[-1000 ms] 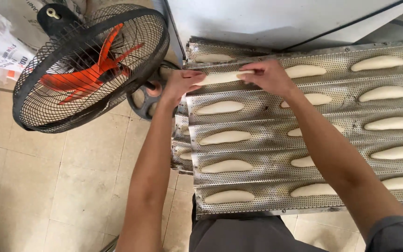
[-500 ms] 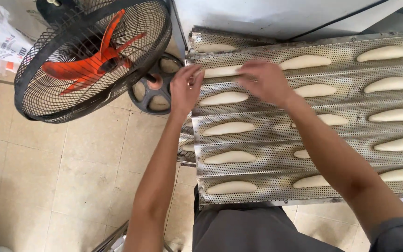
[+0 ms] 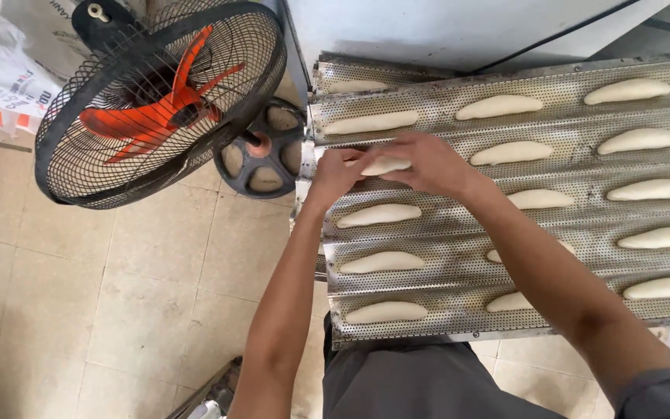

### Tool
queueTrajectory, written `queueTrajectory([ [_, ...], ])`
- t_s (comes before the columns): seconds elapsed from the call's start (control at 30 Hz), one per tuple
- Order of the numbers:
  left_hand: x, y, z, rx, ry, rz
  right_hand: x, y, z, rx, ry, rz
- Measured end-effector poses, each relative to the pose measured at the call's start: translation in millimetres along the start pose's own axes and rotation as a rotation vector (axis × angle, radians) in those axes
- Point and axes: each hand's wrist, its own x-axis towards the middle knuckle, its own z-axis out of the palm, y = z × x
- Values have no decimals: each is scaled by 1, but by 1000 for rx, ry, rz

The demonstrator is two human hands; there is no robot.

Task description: Arrange shaped bread dough onto metal baking trays for proofing or baking.

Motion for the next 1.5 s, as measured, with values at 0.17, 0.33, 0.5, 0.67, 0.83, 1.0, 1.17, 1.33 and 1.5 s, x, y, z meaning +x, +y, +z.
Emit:
queueTrajectory([
  [0.17,-20,31,1,258,90,53,-23,42,32,-5,118,23],
  [0.33,-21,32,-17,-295,3,46,-25,40,21,912,104,231],
  [0.5,-3,-12,-33,-240,-54,-65,-38,29,10,295,42,514],
  [0.67,-23,13,-29,27,77,-113,-57,52,23,119,175,315],
  [0.83,-37,-2,-28,594,519,210,-63,64,30,-38,233,159],
  [1.0,-75,-3,-29,326,586,225,-55,-7,25,27,160,199],
  [1.17,-100,-38,-16,7,401,169,-33,-41,83,-12,5,-86],
  [1.33,-101,-9,10,-147,83,-9,-28,-36,69,74,-129,-160],
  [1.5,-90,-11,26,-148,-90,-176,-67,-31,35,-9,-14,-140],
])
